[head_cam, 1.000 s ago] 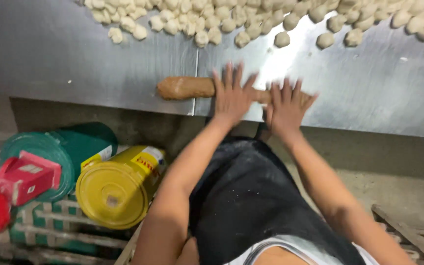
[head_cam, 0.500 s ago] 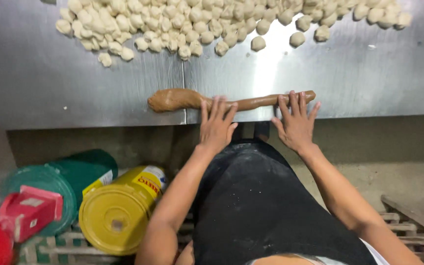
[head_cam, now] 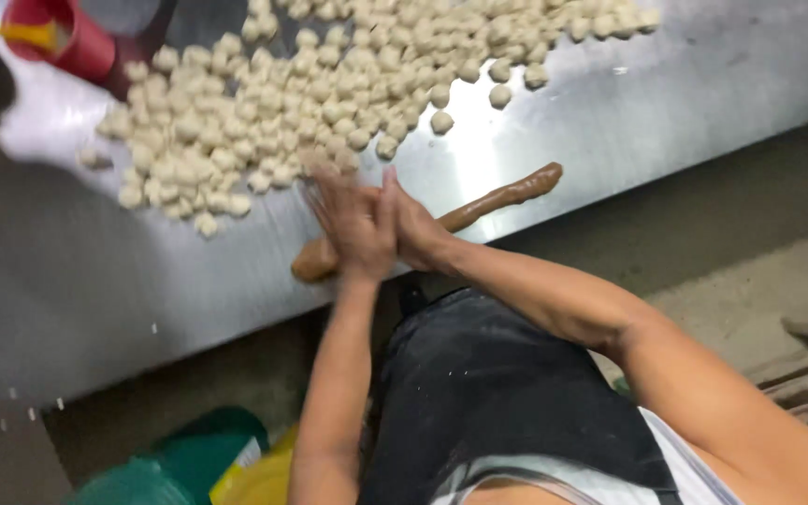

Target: Preparing and shaping dough for doughnuts on a metal table in a bakery.

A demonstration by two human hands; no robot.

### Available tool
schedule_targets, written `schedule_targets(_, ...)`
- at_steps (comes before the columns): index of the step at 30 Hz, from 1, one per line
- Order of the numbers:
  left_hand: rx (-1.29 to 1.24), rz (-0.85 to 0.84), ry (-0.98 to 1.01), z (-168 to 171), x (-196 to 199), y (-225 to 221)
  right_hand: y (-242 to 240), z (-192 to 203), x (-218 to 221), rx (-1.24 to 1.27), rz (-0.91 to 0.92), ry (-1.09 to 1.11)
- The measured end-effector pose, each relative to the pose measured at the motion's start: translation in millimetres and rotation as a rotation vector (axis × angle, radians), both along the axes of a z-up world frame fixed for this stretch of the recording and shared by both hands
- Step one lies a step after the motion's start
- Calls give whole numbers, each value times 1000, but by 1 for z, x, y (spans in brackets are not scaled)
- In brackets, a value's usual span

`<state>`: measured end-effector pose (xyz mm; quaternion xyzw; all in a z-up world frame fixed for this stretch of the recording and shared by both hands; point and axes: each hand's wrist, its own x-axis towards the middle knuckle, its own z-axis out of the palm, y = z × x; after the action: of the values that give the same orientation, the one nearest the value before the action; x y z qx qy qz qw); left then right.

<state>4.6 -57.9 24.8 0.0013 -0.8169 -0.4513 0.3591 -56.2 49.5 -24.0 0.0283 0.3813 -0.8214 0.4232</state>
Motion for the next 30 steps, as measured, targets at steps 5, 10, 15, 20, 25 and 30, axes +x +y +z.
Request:
schedule_targets(5, -119, 129, -384, -35, 6, 1, 41, 78, -13, 149, -146, 688)
schedule_targets(10, 1263, -172, -562, -14, -18, 44, 69, 12, 18, 301, -466, 1112)
schedule_targets(15, -360, -266, 4, 83, -24, 116, 125, -88, 31, 604, -285, 663)
schedule_targets(20, -637, -963, -443, 17, -43, 167, 269, 23, 24, 36, -565, 450)
schedule_targets(25, -627, -767, -253, -40, -69, 201, 438, 51, 58, 393, -1012, 701)
schedule_targets(30, -612, -650, -437, -83, -95, 258, 541, -41, 139, 614, -1428, 158)
